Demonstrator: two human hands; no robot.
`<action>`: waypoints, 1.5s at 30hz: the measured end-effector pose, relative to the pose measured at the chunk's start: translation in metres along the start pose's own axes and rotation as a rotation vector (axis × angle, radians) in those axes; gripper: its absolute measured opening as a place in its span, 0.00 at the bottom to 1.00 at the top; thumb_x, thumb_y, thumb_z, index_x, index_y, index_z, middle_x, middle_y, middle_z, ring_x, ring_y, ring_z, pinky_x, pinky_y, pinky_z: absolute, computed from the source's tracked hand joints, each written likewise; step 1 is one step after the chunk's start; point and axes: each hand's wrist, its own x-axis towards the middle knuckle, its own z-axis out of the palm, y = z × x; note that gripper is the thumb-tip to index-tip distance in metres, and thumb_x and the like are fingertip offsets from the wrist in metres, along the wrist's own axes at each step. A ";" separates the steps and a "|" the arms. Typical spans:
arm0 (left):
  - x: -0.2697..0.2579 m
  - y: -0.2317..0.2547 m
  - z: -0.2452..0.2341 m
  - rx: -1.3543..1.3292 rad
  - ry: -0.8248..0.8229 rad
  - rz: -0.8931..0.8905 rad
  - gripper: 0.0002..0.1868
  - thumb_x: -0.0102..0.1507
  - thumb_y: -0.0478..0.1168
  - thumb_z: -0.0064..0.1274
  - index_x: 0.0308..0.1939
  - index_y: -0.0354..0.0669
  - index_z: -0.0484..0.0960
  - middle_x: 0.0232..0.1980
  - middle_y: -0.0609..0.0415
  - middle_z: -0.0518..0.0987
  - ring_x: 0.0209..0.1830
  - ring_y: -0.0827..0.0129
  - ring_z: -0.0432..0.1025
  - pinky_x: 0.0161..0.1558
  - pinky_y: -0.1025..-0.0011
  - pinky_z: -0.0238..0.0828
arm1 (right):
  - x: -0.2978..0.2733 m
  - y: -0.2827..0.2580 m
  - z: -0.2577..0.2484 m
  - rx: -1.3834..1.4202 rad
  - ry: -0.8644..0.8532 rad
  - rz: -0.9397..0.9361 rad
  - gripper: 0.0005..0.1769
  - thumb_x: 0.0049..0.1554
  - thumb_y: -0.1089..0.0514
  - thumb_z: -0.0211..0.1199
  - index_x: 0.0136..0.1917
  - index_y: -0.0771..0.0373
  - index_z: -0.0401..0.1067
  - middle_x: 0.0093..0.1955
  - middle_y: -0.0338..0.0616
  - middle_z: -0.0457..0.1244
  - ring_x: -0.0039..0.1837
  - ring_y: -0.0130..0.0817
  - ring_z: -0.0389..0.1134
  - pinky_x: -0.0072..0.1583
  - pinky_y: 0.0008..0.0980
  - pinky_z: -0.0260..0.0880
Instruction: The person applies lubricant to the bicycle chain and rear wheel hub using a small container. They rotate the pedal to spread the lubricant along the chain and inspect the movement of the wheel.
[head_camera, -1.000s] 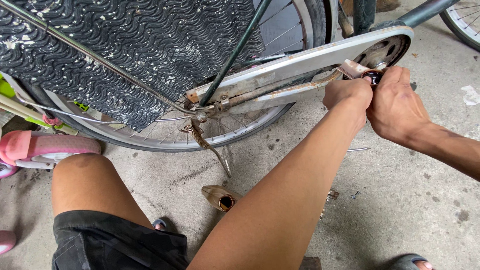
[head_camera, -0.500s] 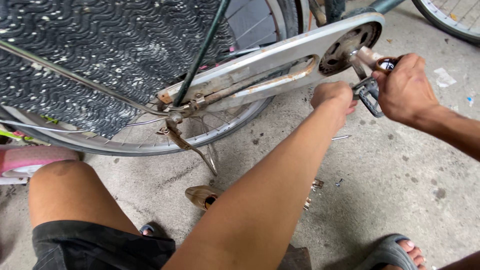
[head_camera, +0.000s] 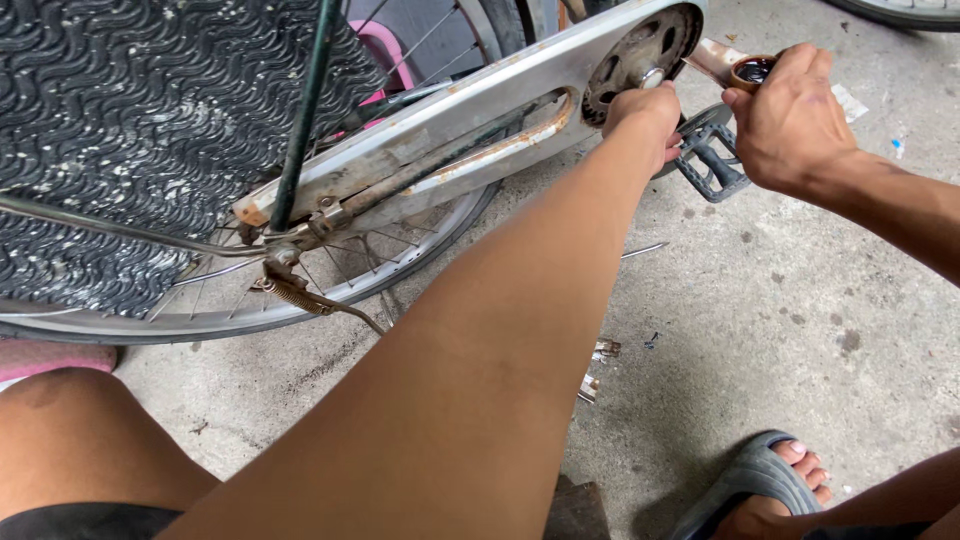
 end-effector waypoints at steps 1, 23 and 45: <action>0.001 0.003 0.003 -0.004 0.018 -0.014 0.23 0.67 0.49 0.53 0.55 0.30 0.79 0.47 0.37 0.83 0.39 0.52 0.82 0.39 0.57 0.83 | 0.001 -0.001 0.000 -0.002 -0.020 0.025 0.36 0.73 0.46 0.53 0.69 0.86 0.47 0.67 0.79 0.49 0.60 0.72 0.64 0.62 0.58 0.67; 0.024 -0.022 0.000 -0.054 -0.163 0.014 0.22 0.69 0.46 0.45 0.67 0.51 0.71 0.56 0.47 0.79 0.41 0.55 0.79 0.43 0.53 0.80 | 0.007 -0.020 -0.005 0.021 -0.123 0.140 0.34 0.73 0.46 0.47 0.68 0.84 0.47 0.64 0.74 0.50 0.56 0.62 0.65 0.56 0.52 0.72; 0.013 -0.046 0.035 0.564 -0.045 0.283 0.46 0.63 0.35 0.45 0.80 0.76 0.47 0.82 0.38 0.30 0.82 0.42 0.41 0.76 0.56 0.45 | 0.011 -0.011 -0.003 0.035 -0.090 0.184 0.36 0.69 0.44 0.52 0.67 0.83 0.48 0.67 0.76 0.50 0.63 0.69 0.64 0.62 0.53 0.68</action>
